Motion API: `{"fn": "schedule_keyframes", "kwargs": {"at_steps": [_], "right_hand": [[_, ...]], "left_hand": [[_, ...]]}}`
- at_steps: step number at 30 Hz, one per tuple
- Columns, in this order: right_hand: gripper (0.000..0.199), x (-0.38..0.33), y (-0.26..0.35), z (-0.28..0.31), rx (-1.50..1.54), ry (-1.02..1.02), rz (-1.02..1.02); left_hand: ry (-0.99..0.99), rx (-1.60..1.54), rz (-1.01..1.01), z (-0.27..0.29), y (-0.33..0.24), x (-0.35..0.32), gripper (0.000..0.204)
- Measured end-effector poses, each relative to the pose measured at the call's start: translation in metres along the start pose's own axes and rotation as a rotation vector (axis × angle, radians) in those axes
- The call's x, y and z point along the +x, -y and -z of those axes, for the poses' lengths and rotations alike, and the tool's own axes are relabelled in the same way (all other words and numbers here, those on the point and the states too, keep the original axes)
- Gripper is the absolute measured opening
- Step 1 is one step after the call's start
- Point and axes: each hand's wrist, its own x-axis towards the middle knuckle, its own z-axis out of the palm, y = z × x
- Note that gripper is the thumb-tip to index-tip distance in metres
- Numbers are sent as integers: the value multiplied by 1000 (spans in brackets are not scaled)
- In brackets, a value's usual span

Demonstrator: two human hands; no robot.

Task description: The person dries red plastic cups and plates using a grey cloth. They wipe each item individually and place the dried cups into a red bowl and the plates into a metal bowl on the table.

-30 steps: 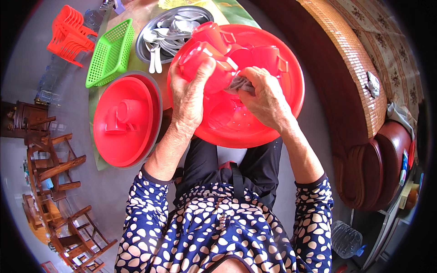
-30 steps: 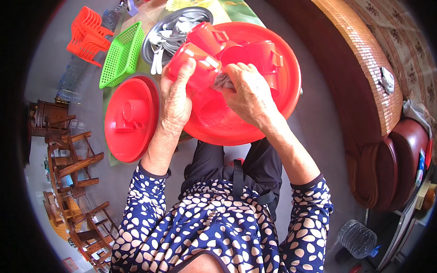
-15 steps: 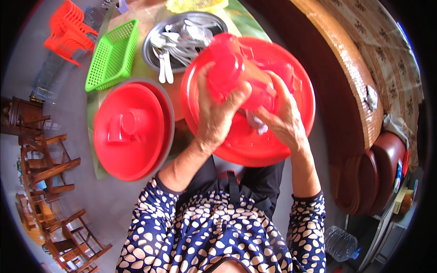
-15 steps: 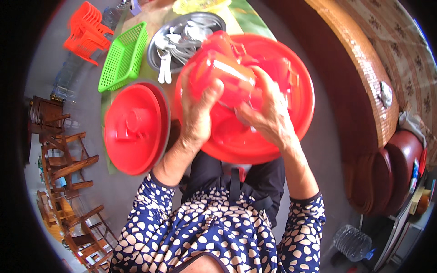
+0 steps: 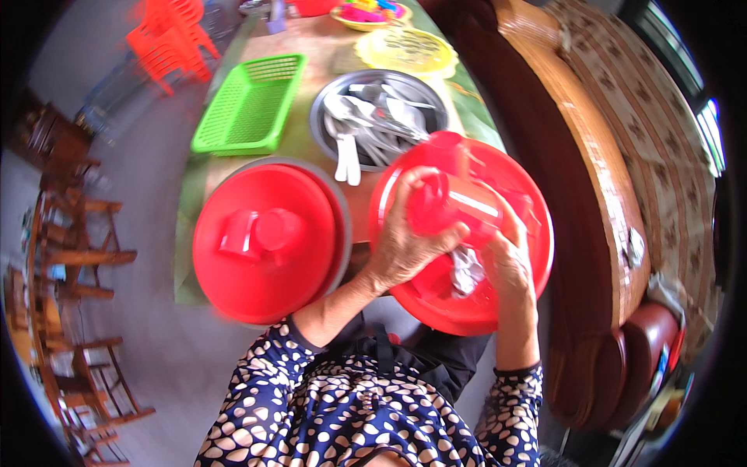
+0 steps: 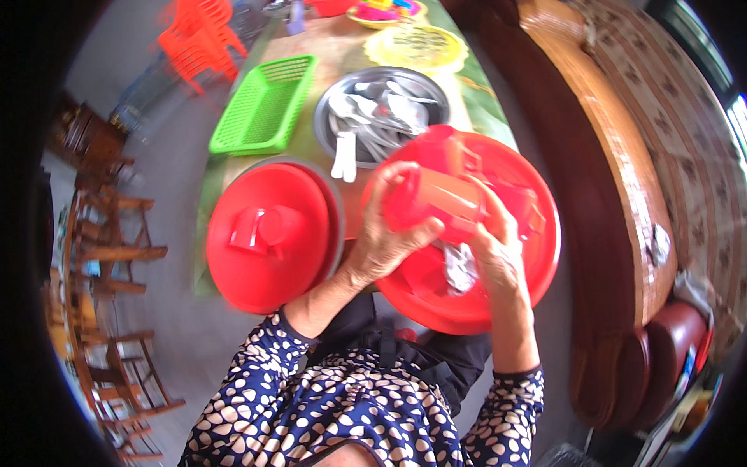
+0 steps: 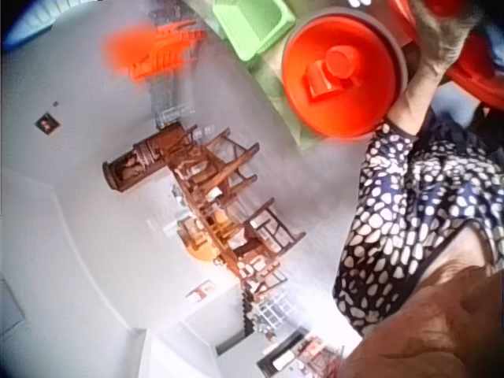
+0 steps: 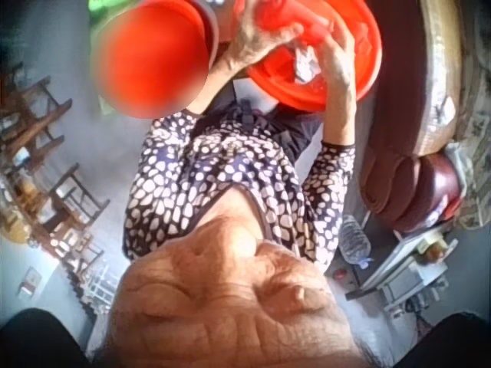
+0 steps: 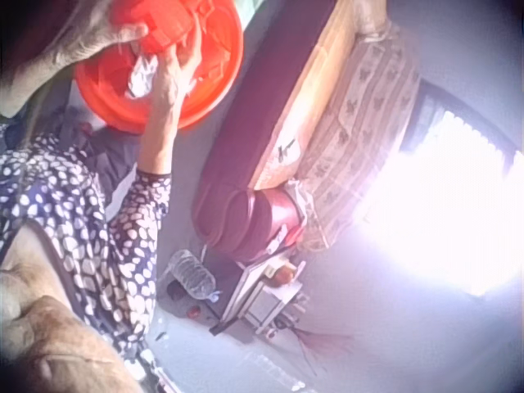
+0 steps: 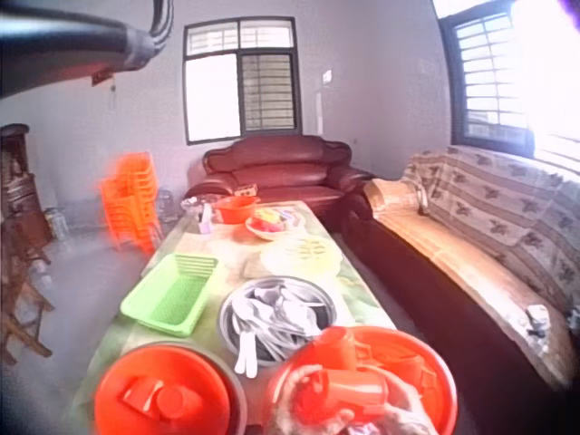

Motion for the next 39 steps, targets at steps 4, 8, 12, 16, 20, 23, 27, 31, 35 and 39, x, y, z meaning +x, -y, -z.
{"fn": "schedule_keyframes", "kwargs": {"at_steps": [4, 8, 12, 16, 20, 23, 27, 31, 35, 39], "right_hand": [[58, -4, -8, 13, -64, -57, -4], [42, -6, -7, 18, -205, -108, -70], [29, -2, -10, 15, -301, -75, -36], [23, -4, 0, -10, -286, -40, -127], [21, -9, 0, -5, -509, -47, -83], [19, -11, -1, -7, -592, -13, -47], [20, -13, 2, -10, -671, -19, -43], [18, -24, 15, -11, -874, 19, -3], [22, -38, 26, -10, -1272, 148, 126], [35, -53, 19, -4, -1551, 255, 107]], "left_hand": [[78, 185, 15, 3, -8, -13, 86], [229, 501, -22, 7, -21, -24, 86], [163, 501, 2, 13, -34, -38, 76], [1, 442, -14, 47, -63, -59, 77], [-113, 570, 171, 103, -93, -99, 77], [-156, 941, 253, 148, -101, -130, 77], [-136, 1183, 383, 181, -97, -144, 81], [-106, 1196, 408, 191, -90, -147, 103], [-71, 1043, 403, 196, -112, -137, 113], [-159, 1158, -59, 152, -115, -104, 75]]}}
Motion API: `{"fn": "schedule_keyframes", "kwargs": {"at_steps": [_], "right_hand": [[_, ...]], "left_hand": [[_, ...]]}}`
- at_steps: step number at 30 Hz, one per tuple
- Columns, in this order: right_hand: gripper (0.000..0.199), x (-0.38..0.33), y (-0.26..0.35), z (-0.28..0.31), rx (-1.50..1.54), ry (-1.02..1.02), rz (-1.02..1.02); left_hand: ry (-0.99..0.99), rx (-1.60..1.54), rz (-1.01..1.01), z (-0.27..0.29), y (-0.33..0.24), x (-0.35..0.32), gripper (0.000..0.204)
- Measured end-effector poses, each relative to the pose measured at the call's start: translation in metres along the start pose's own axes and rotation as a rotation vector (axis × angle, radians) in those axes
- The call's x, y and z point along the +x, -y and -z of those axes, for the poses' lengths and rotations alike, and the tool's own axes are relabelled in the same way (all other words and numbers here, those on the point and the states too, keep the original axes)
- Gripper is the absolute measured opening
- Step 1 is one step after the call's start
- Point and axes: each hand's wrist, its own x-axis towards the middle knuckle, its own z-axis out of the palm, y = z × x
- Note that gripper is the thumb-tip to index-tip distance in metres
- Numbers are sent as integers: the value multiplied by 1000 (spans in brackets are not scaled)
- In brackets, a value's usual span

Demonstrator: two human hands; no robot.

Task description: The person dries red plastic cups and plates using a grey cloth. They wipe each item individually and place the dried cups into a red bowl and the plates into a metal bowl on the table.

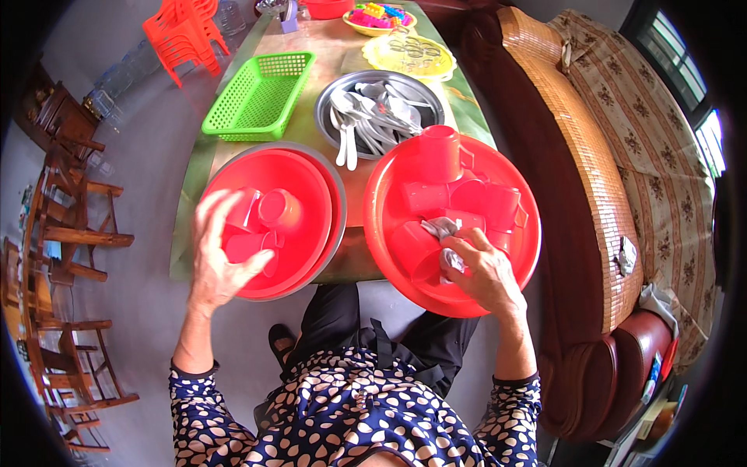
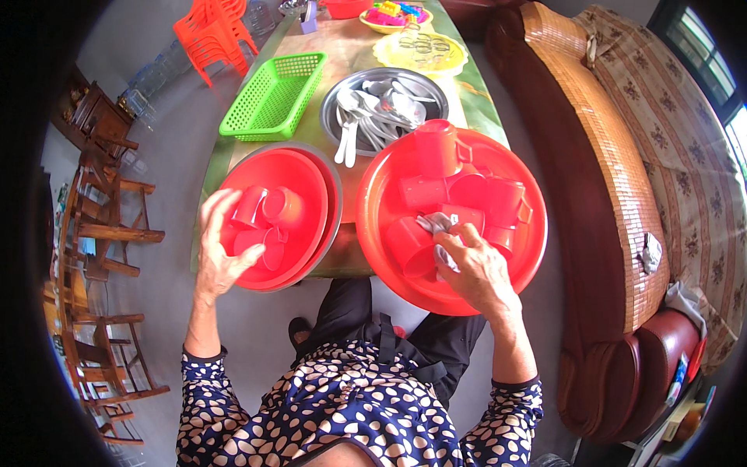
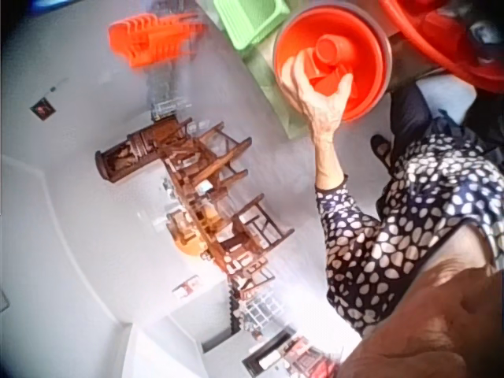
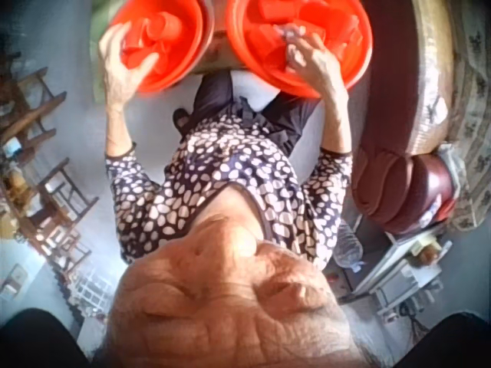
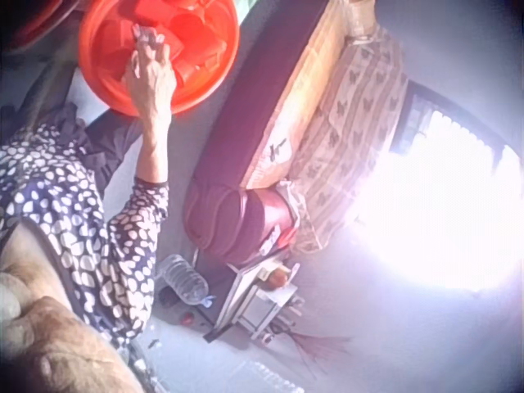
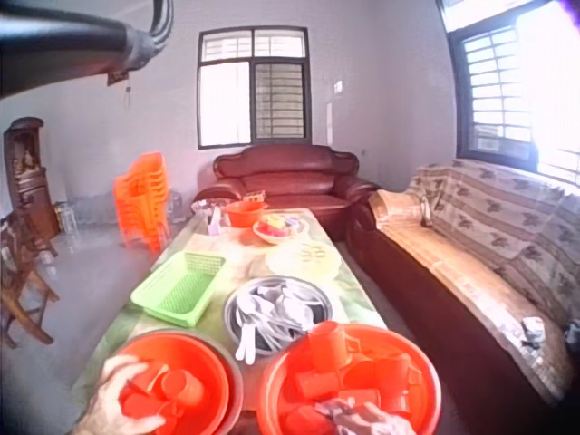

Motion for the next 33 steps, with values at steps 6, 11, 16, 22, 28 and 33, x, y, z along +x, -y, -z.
{"fn": "schedule_keyframes", "kwargs": {"at_steps": [6, 11, 16, 22, 28, 33], "right_hand": [[33, 11, -1, -20, -145, 10, -117], [14, -4, -16, -14, -235, 126, -81], [17, -6, -12, 4, -46, 259, 2], [20, 7, -22, -32, -192, 421, 47], [19, 10, -16, -10, 745, 243, -363], [25, 4, -11, -37, 1036, -86, -244]], "left_hand": [[237, -164, -265, -95, -85, 29, 57], [562, 218, -292, -178, -99, 33, 49], [748, 158, -152, -195, -99, 40, 50], [769, 116, -137, -200, -100, 45, 66], [810, 0, -6, -198, -100, 50, 53], [968, 63, -230, -194, -94, 70, 44]]}}
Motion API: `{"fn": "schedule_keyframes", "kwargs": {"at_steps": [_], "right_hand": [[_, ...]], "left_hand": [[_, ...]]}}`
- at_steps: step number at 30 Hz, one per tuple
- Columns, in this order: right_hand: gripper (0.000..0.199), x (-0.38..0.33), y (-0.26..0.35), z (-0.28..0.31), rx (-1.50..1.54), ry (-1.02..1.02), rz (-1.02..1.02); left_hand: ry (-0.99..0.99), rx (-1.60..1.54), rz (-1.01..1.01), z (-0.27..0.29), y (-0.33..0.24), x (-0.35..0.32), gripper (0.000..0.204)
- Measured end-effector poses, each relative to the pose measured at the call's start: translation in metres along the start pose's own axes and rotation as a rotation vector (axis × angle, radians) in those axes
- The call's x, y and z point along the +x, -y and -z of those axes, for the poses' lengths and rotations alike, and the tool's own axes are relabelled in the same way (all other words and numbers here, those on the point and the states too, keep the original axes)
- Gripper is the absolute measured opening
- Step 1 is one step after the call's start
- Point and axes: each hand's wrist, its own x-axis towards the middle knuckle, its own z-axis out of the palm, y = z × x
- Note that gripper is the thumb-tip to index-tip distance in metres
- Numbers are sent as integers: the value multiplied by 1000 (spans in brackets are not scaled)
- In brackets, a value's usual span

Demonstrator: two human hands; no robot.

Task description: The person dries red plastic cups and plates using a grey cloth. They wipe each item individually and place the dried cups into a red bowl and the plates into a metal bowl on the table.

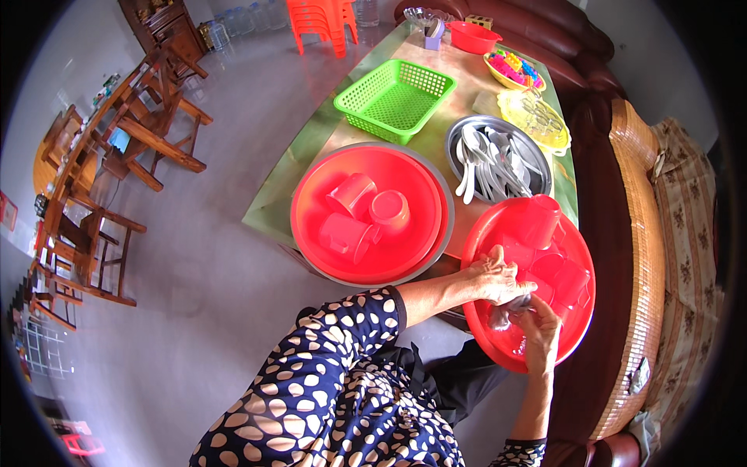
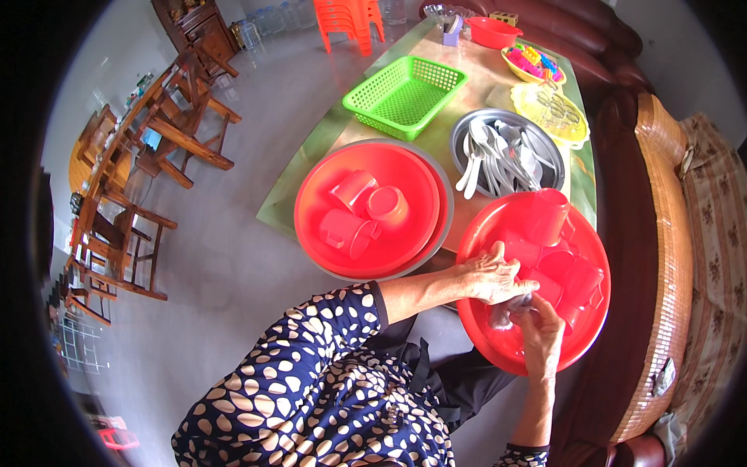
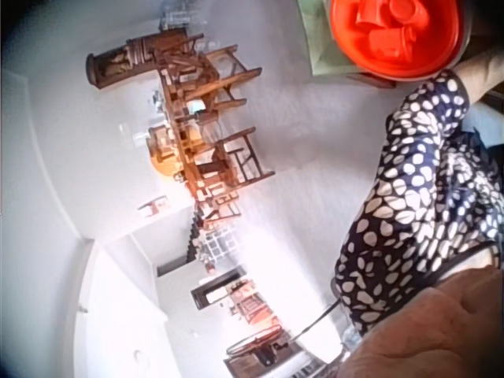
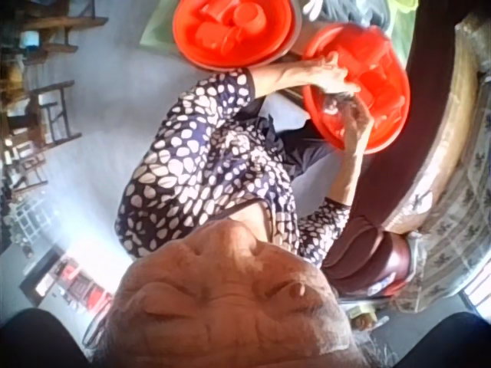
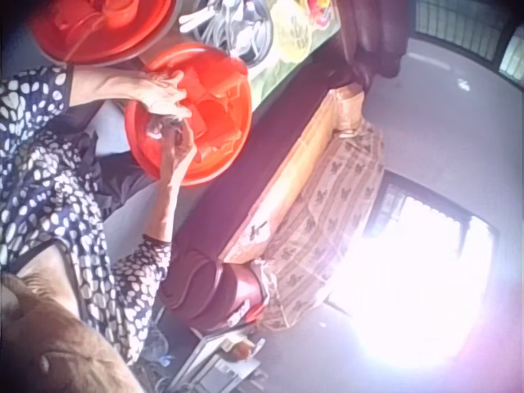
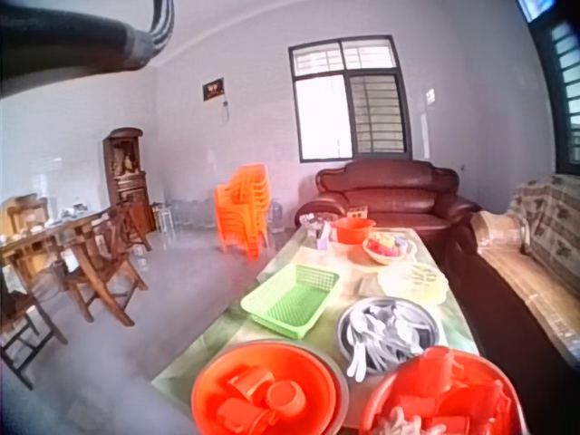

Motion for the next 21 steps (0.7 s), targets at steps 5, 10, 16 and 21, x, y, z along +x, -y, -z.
{"fn": "schedule_keyframes", "kwargs": {"at_steps": [5, 10, 16, 21], "right_hand": [[39, 14, 7, -16, -1119, 230, 453], [22, 34, -18, -11, -1010, 361, 256], [13, 30, 17, -27, -202, 308, -297], [18, 23, -21, -18, -522, 189, 168]], "left_hand": [[49, -13, 7, -17, 15, 23, 41], [11, 85, -112, -14, 11, 23, 43], [-101, -37, -71, -26, 15, 22, 48], [47, -203, -37, -8, 7, 18, 47]]}}
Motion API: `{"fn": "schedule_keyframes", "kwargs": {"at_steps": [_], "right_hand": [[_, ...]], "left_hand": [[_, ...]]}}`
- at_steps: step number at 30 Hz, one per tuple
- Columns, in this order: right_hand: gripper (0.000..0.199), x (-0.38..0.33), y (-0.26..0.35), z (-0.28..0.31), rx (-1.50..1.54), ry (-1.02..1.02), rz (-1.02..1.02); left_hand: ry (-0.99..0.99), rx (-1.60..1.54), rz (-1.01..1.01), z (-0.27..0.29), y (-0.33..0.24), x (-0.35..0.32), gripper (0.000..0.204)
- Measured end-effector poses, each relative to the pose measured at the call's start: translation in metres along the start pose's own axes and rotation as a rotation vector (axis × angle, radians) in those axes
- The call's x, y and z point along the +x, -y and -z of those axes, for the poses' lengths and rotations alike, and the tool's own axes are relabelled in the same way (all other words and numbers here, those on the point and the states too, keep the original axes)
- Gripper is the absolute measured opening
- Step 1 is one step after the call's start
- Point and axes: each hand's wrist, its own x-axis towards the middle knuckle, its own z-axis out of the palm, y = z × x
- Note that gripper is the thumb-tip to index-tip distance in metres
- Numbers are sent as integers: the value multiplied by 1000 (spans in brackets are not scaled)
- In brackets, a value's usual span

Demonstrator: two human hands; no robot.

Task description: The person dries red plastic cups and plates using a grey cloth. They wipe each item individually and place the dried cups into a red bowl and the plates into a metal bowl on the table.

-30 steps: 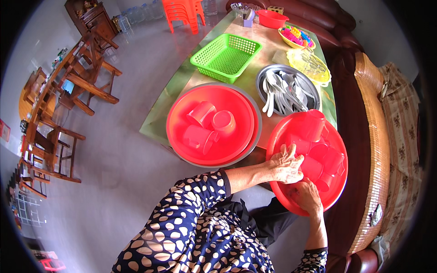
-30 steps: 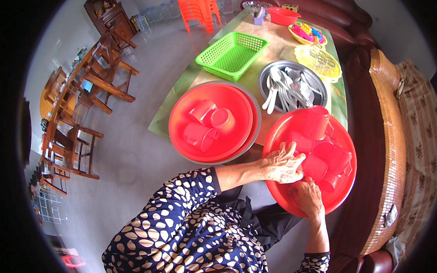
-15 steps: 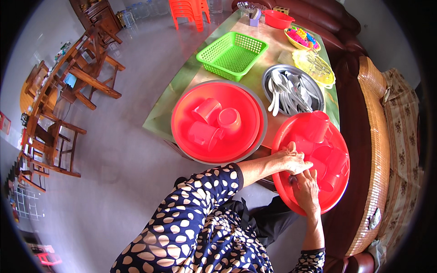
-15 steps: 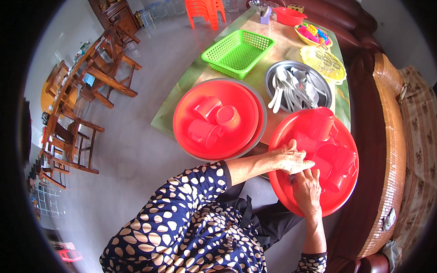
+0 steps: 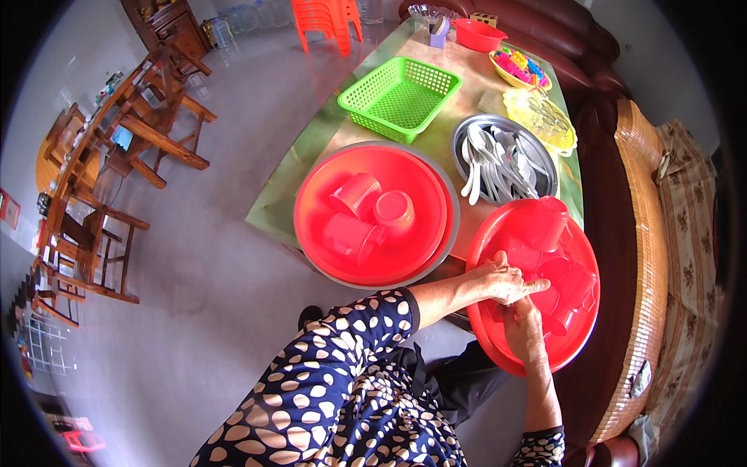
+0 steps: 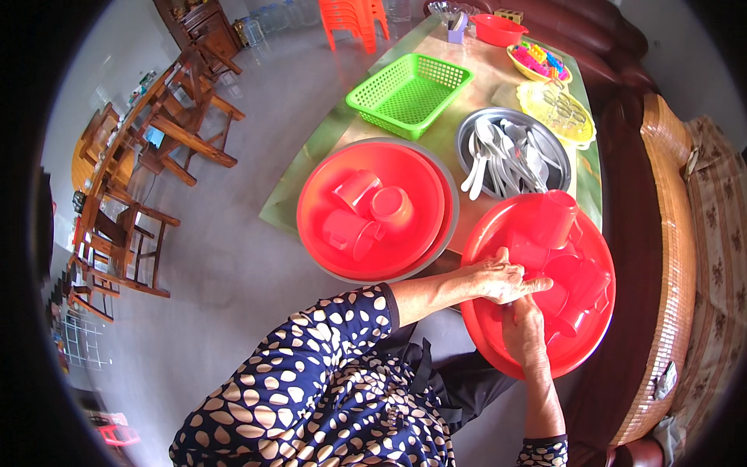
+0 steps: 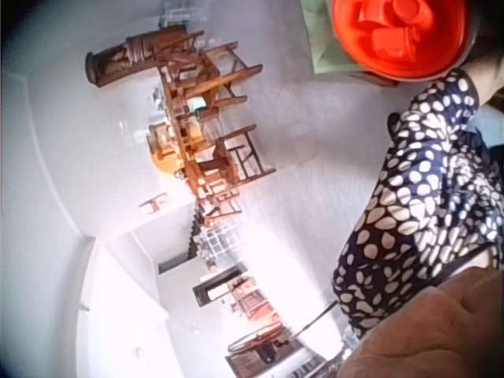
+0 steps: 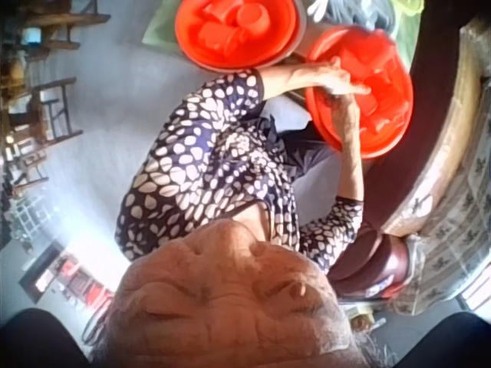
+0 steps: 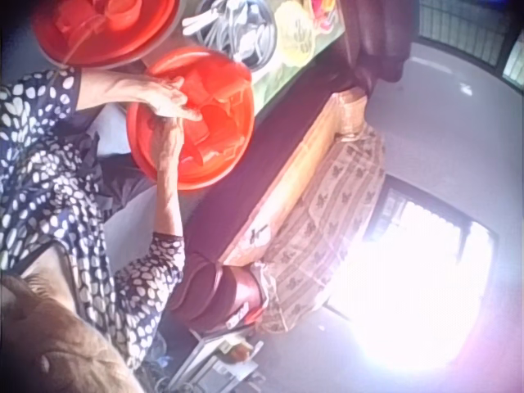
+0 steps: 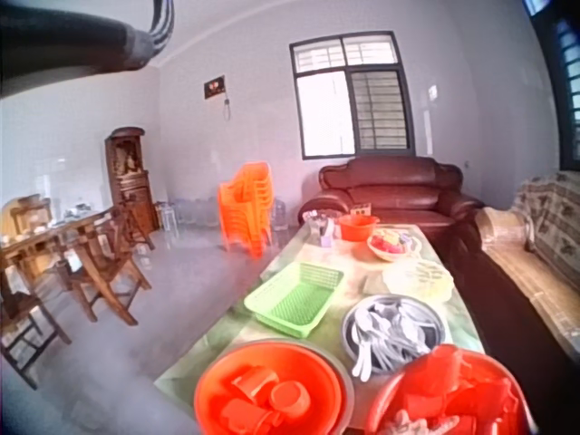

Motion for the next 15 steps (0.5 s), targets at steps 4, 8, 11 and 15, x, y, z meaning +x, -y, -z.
{"fn": "schedule_keyframes", "kwargs": {"at_steps": [4, 8, 11, 15], "right_hand": [[26, 11, 7, 1, -710, 218, 111], [24, 8, 15, 4, -893, 242, -6], [19, 8, -1, 1, -709, 211, -22], [21, -2, 21, 23, -237, 128, 40]], "left_hand": [[-9, -69, 136, -1, 3, 2, 48], [-38, 55, -40, -2, -3, -1, 50], [-8, 93, 7, 4, -1, -4, 53], [-50, 49, 97, 5, -3, -6, 43]]}}
